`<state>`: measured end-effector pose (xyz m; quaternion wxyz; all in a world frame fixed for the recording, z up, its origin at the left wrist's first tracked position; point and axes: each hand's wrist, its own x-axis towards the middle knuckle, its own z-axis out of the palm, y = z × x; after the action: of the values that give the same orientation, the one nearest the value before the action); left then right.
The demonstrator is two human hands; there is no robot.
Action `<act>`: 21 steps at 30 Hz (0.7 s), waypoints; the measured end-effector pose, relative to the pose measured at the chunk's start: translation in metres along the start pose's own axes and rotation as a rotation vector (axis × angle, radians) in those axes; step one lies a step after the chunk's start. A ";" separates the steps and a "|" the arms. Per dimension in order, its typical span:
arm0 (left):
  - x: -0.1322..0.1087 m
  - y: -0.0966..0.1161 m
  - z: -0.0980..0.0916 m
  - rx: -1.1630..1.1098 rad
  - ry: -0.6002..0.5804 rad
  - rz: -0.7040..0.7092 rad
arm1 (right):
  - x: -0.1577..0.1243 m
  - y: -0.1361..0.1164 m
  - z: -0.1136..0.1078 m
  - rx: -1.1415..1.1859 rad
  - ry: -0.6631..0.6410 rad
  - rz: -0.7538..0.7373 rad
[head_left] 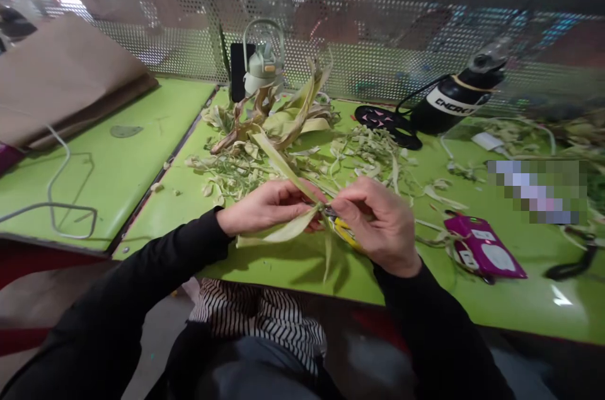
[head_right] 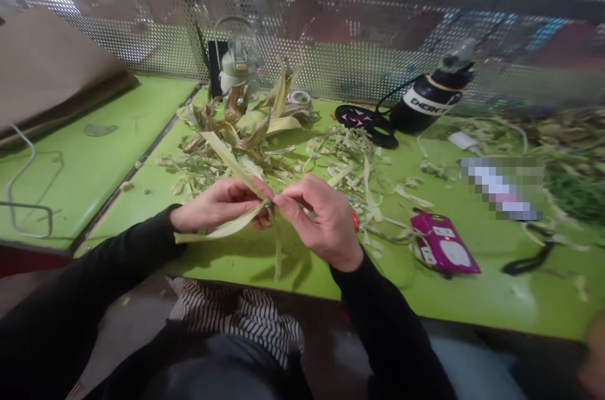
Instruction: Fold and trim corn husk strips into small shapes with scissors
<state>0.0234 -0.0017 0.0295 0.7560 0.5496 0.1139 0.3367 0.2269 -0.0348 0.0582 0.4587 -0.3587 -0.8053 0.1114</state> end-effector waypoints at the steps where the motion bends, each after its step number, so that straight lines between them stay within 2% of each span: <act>1: -0.001 0.002 0.001 0.022 -0.008 -0.018 | -0.001 0.000 0.000 0.018 0.008 0.027; 7: -0.002 0.008 0.004 0.116 -0.039 -0.050 | -0.003 -0.004 -0.001 0.111 0.020 0.156; 11: -0.004 0.010 0.007 0.173 -0.024 -0.060 | -0.003 -0.005 -0.001 0.158 0.014 0.175; 15: -0.005 0.008 0.006 0.148 0.007 -0.055 | -0.001 0.005 0.000 0.165 -0.023 0.198; 18: -0.002 0.002 0.002 0.101 0.083 0.045 | 0.002 0.015 -0.001 0.081 0.032 0.108; 21: 0.003 -0.003 -0.003 0.097 0.146 0.133 | 0.003 0.016 -0.001 -0.191 0.157 -0.117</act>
<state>0.0252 0.0021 0.0261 0.6942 0.5657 0.1482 0.4196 0.2348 -0.0213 0.0528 0.4898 -0.3610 -0.7933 -0.0210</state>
